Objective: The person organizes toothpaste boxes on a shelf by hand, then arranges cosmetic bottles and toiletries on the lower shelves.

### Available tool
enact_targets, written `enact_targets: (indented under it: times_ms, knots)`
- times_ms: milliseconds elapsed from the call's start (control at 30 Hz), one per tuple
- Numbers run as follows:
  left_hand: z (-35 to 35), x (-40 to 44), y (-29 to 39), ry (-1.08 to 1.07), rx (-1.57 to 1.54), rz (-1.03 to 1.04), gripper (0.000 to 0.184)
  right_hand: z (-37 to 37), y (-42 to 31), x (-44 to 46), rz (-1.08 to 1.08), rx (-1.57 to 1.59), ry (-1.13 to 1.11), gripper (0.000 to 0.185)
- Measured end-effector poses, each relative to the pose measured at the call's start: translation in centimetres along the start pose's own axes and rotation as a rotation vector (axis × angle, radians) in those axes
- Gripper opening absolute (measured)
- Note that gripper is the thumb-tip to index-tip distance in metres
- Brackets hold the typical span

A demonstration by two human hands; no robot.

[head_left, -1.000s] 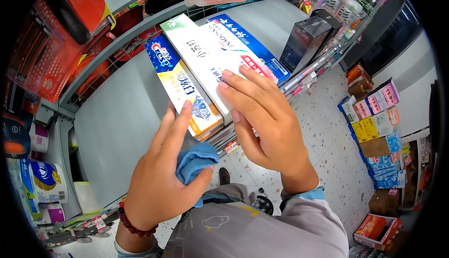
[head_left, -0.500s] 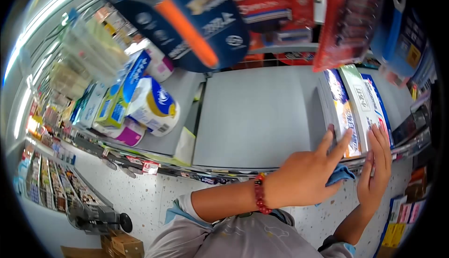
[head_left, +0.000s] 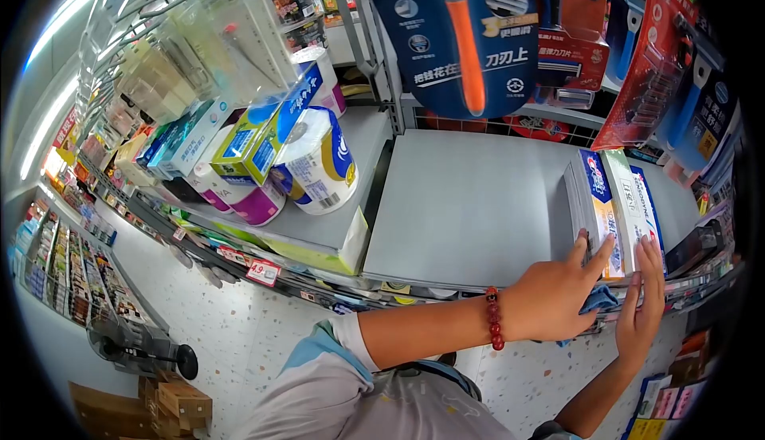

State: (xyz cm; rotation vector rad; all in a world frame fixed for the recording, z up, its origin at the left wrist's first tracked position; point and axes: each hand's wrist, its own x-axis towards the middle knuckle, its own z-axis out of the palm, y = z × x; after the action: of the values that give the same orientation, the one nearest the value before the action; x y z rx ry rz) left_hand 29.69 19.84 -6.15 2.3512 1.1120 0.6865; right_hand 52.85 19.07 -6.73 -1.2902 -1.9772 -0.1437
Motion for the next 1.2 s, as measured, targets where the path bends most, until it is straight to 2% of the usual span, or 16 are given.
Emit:
enact_targets:
  times_ms: [200, 267, 300, 367, 433, 500, 533, 567, 600, 667, 700, 767, 900, 1067, 1200]
  knots:
    - [-0.7, -0.3, 0.8, 0.002, -0.020, -0.033, 0.105, -0.5, -1.3, 0.2, 0.007, 0.042, 0.043, 0.037]
    - [-1.1, -1.3, 1.0, 0.028, -0.059, -0.036, 0.105, -1.5, -3.4, 0.3, -0.109, 0.083, 0.121, 0.036]
    - [-1.1, -2.9, 1.1, 0.084, -0.077, 0.011, 0.103, -2.0, -5.2, 0.5, -0.112, 0.071, 0.123, 0.036]
    - [-2.1, -6.6, 1.2, 0.144, -0.102, 0.076, 0.102, -2.5, -10.0, 1.4, -0.276, 0.160, 0.055, 0.039]
    - [-4.0, -11.2, 1.3, -0.042, -0.199, -0.002, 0.078, -1.5, -14.5, 2.6, -0.393, 0.193, -0.006, 0.049]
    - [-3.8, -15.3, -0.3, -0.059, -0.341, -0.027, 0.054, 0.4, -19.0, 4.4, -0.496, 0.228, -0.055, 0.056]
    - [-4.9, -17.0, -0.6, -0.192, -0.345, -0.073, 0.052, 1.4, -21.3, 5.4, -0.547, 0.232, -0.073, 0.060]
    - [-5.9, -18.4, -1.1, -0.320, -0.341, -0.119, 0.051, 2.6, -23.5, 6.3, -0.607, 0.239, -0.045, 0.063]
    - [-6.1, -20.0, -1.7, -0.328, -0.342, -0.096, 0.051, 3.8, -25.6, 7.2, -0.664, 0.248, -0.017, 0.066]
    - [-5.2, -23.7, -3.1, -0.165, -0.331, -0.101, 0.051, 6.4, -29.7, 9.0, -0.722, 0.293, 0.115, 0.070]
    - [-5.5, -25.0, -3.3, -0.168, -0.333, -0.090, 0.051, 7.6, -31.5, 9.8, -0.720, 0.281, 0.116, 0.070]
    - [-6.3, -27.1, -3.4, -0.216, -0.383, -0.158, 0.054, 9.5, -34.3, 11.2, -0.804, 0.212, 0.284, 0.070]
    - [-7.1, -30.1, -4.0, -0.163, -0.384, -0.153, 0.055, 11.5, -36.3, 12.5, -0.804, 0.055, 0.288, 0.065]
    - [-7.4, -31.3, -4.5, -0.161, -0.404, -0.128, 0.055, 11.8, -36.2, 13.2, -0.839, 0.100, 0.369, 0.057]
    - [-8.4, -31.0, -4.2, -0.191, -0.424, -0.074, 0.053, 10.8, -34.3, 13.3, -0.830, 0.102, 0.386, 0.058]
